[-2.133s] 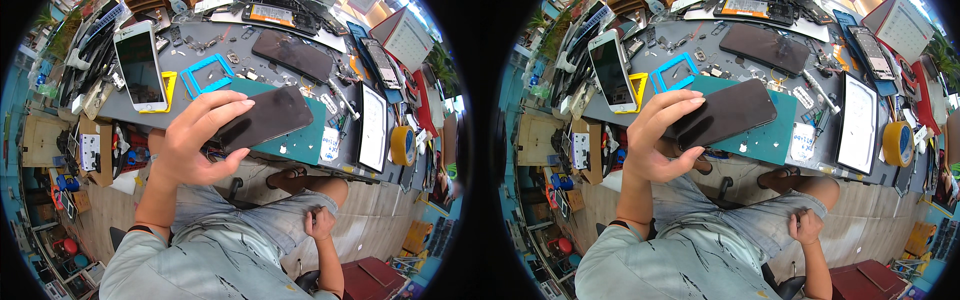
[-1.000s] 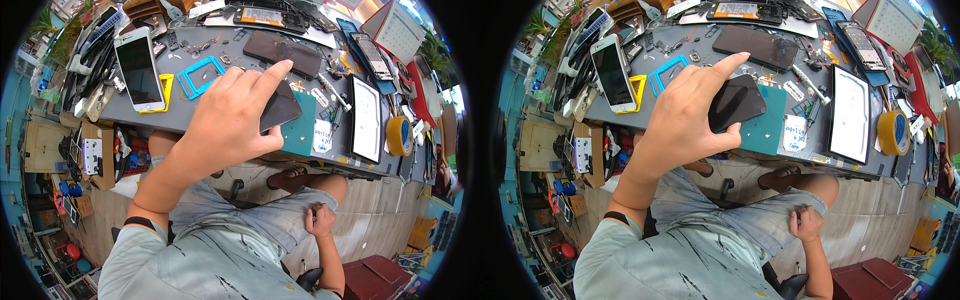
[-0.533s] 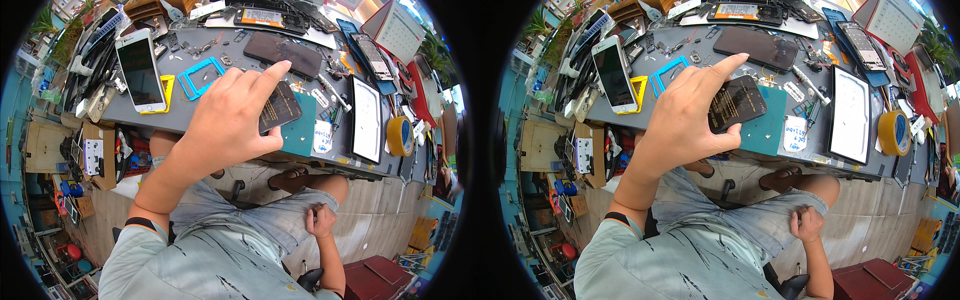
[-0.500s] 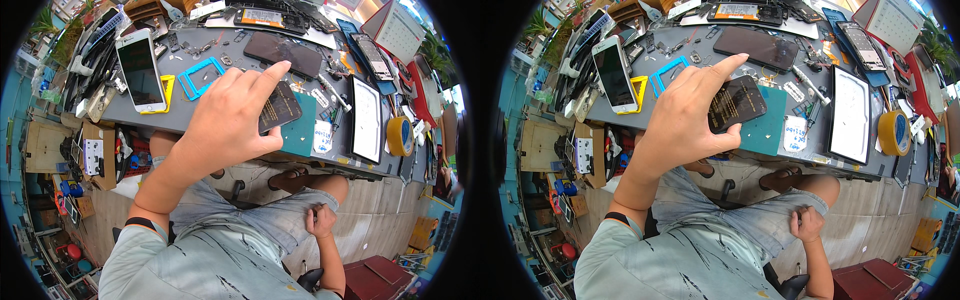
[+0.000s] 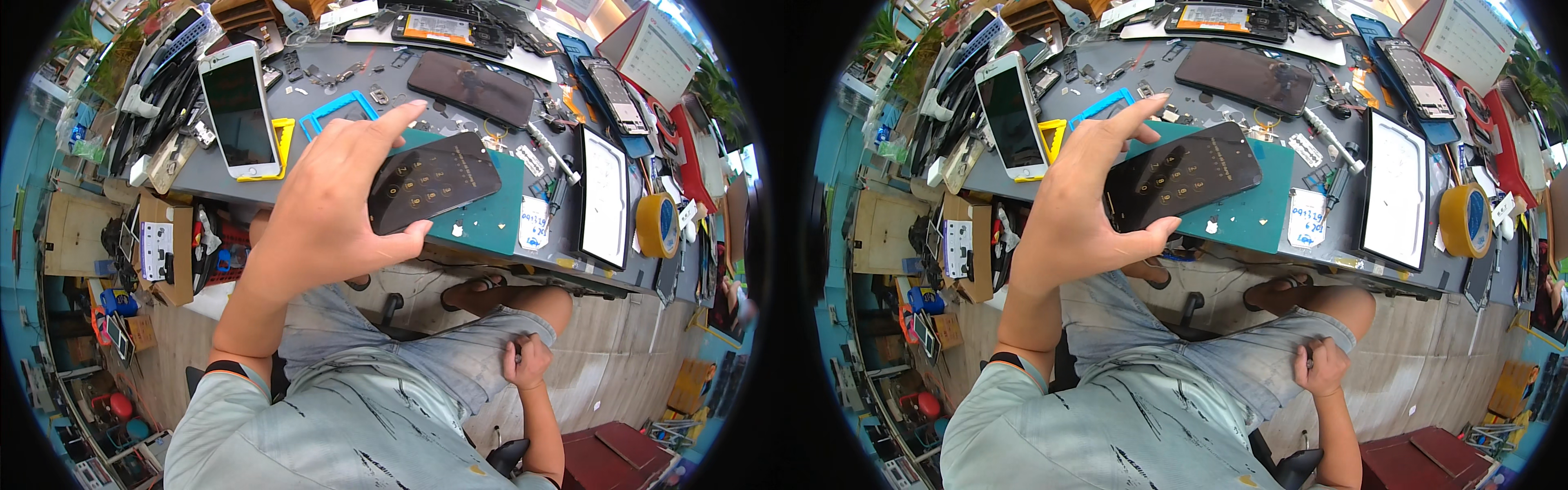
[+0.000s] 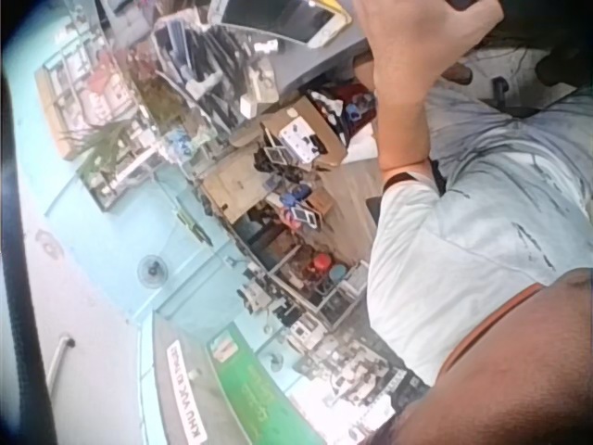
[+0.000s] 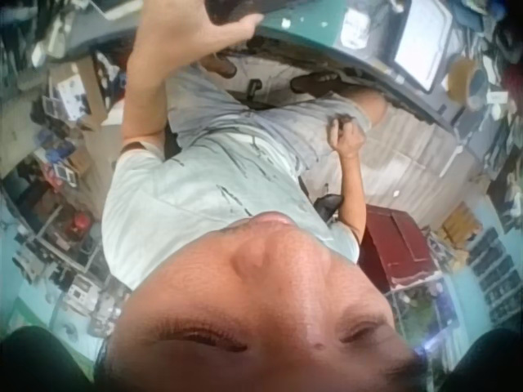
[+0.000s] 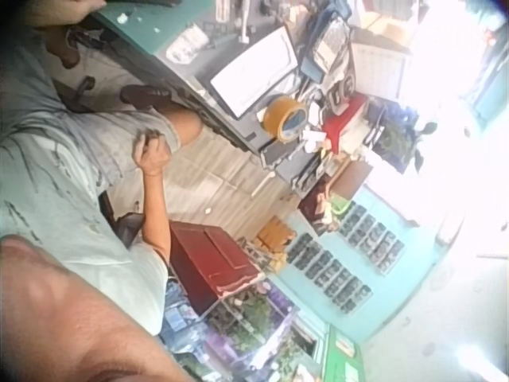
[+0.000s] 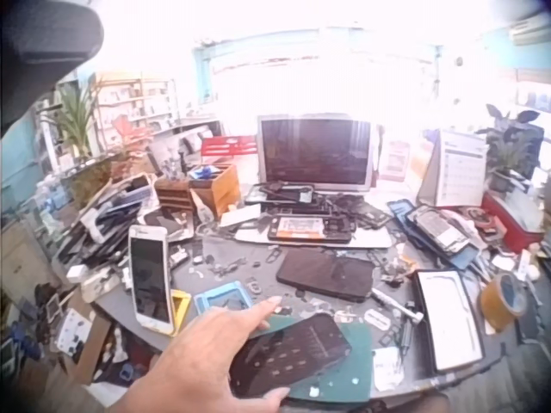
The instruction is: The person reassembles a smartphone by placing the back cover onto the chassis and pressing it into place. They then use a screwdriver to tighten screws on the back of the device. Finally, they inspect the phone's screen and back cover.
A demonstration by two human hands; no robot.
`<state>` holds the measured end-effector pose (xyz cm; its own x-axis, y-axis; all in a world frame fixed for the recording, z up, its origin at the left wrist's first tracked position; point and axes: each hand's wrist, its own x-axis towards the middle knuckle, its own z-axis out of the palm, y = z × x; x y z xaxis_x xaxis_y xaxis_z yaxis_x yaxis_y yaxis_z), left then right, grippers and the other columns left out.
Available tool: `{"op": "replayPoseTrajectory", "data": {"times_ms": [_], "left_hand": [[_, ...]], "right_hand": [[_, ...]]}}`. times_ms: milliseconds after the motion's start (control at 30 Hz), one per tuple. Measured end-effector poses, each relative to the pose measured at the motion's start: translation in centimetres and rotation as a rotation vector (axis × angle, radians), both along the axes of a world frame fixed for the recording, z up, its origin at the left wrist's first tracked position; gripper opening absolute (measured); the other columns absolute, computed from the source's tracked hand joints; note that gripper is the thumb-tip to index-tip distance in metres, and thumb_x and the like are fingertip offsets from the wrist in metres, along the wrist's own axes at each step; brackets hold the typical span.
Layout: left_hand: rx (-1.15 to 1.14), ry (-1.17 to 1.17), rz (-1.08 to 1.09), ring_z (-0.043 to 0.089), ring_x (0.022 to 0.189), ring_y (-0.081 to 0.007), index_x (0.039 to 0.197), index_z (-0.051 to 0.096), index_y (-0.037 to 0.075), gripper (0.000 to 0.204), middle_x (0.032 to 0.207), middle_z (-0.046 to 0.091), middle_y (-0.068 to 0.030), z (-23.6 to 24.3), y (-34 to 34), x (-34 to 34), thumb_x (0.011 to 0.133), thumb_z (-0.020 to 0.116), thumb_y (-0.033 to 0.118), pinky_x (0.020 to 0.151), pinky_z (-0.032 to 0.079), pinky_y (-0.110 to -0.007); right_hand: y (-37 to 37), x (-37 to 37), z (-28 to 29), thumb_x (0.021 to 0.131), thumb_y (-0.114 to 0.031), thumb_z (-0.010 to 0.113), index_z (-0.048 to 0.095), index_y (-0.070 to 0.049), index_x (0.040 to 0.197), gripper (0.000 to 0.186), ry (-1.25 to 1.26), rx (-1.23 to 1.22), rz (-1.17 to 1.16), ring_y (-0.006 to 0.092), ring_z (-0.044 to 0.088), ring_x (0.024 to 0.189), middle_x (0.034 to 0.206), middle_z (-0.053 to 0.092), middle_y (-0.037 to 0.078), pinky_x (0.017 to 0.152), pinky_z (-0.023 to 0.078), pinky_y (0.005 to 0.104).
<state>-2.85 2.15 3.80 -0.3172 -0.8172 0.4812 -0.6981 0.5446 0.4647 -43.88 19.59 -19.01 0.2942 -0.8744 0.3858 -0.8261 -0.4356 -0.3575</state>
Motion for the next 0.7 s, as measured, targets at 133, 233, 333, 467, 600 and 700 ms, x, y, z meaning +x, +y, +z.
{"op": "replayPoseTrajectory", "data": {"times_ms": [133,233,333,467,600,700], "left_hand": [[-0.038,-0.009,-0.016,0.062,0.109,-0.0327,0.155,0.055,0.011,0.095,0.119,0.069,-0.0114,-0.3,-0.2,-1.0,0.067,0.090,0.016,0.097,0.052,-0.043],[-0.056,-0.030,-0.011,0.062,0.108,-0.0327,0.155,0.055,0.011,0.095,0.119,0.069,-0.0115,-0.4,-0.5,-1.4,0.067,0.089,0.017,0.096,0.052,-0.043],[-0.085,0.018,-0.022,0.063,0.110,-0.0333,0.151,0.060,0.010,0.089,0.121,0.069,-0.0128,-0.2,-0.5,-1.0,0.067,0.087,0.016,0.099,0.052,-0.043],[-0.285,0.041,-0.068,0.063,0.114,-0.0357,0.128,0.076,0.009,0.066,0.128,0.070,-0.0164,-0.9,-0.1,1.5,0.063,0.081,0.020,0.102,0.051,-0.046],[-0.396,0.056,-0.099,0.064,0.110,-0.0355,0.105,0.085,0.012,0.048,0.127,0.072,-0.0127,-2.8,2.2,4.3,0.058,0.079,0.019,0.096,0.053,-0.046],[-0.373,0.083,-0.099,0.064,0.110,-0.0345,0.101,0.085,0.011,0.047,0.125,0.073,-0.0132,-3.9,3.0,4.7,0.056,0.077,0.022,0.092,0.054,-0.045]], "right_hand": [[0.1,-0.1,-0.2,0.087,-0.016,0.075,0.065,-0.004,0.092,0.016,0.011,0.002,-0.006,0.0300,0.059,0.058,0.079,0.059,0.011,0.052,0.047,0.0402],[0.0,-0.2,-0.1,0.087,-0.016,0.075,0.065,-0.004,0.093,0.016,0.023,0.014,-0.005,0.0300,0.058,0.057,0.078,0.059,0.011,0.052,0.046,0.0404],[0.2,-0.2,-0.4,0.087,-0.016,0.075,0.065,-0.005,0.095,0.017,0.003,0.012,-0.011,0.0299,0.058,0.056,0.078,0.058,0.011,0.051,0.045,0.0406],[0.8,-0.9,-1.5,0.086,-0.016,0.074,0.065,-0.006,0.098,0.018,0.002,0.014,-0.011,0.0297,0.056,0.054,0.077,0.057,0.011,0.049,0.043,0.0407],[0.5,-0.3,-1.0,0.086,-0.015,0.073,0.064,-0.005,0.092,0.015,-0.007,0.003,-0.009,0.0293,0.055,0.054,0.077,0.057,0.011,0.049,0.041,0.0408],[0.2,-0.2,-0.8,0.086,-0.015,0.072,0.065,-0.005,0.091,0.014,0.003,-0.008,0.001,0.0295,0.056,0.054,0.077,0.057,0.011,0.049,0.042,0.0404]]}}
